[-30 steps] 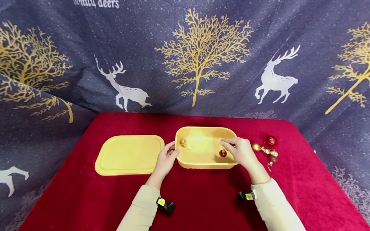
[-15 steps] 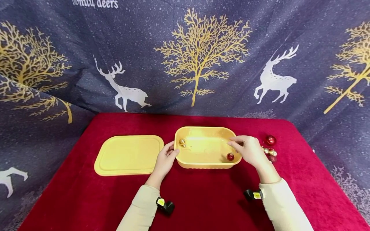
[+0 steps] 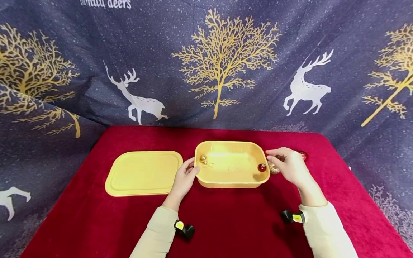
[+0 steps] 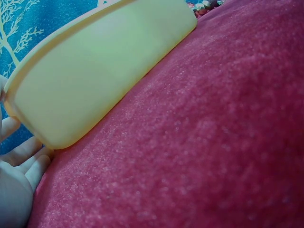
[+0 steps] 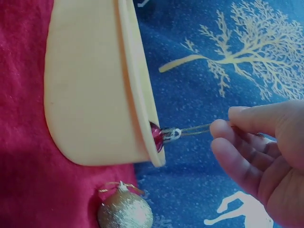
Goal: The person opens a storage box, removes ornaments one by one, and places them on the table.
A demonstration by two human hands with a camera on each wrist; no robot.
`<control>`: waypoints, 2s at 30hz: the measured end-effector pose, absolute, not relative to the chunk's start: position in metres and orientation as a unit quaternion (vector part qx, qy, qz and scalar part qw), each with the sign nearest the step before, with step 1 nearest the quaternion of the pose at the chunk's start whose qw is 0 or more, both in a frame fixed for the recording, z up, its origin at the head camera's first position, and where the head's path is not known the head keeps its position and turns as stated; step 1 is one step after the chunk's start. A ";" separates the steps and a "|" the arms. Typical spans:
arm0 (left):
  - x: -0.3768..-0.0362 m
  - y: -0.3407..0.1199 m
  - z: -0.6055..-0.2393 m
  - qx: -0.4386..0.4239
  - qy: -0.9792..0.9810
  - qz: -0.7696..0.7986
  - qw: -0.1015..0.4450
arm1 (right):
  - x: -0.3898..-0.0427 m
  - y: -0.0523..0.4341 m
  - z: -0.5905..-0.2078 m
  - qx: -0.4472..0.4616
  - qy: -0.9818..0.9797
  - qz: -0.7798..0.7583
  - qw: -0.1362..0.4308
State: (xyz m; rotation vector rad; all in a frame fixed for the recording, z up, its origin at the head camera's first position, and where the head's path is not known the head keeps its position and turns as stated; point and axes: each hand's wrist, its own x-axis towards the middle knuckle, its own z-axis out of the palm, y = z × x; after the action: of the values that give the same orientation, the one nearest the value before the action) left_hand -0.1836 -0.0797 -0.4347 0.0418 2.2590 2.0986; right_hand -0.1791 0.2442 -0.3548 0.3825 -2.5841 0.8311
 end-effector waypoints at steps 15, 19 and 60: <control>-0.186 -0.079 -0.438 0.017 0.735 0.677 0.030 | -0.178 0.263 -0.355 0.024 -0.827 0.484 0.284; -0.194 -0.080 -0.454 0.013 0.732 0.681 0.027 | -0.178 0.269 -0.356 -0.015 -0.803 0.526 0.282; -0.198 -0.080 -0.466 0.012 0.733 0.680 0.008 | -0.175 0.329 -0.406 -0.119 -0.830 0.482 0.255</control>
State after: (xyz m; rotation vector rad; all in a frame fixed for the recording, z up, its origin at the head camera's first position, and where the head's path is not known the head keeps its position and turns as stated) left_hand -0.1978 -0.0796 -0.4660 0.0376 2.2912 2.1263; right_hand -0.1750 0.3287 -0.4063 -0.3219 -2.2540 1.3095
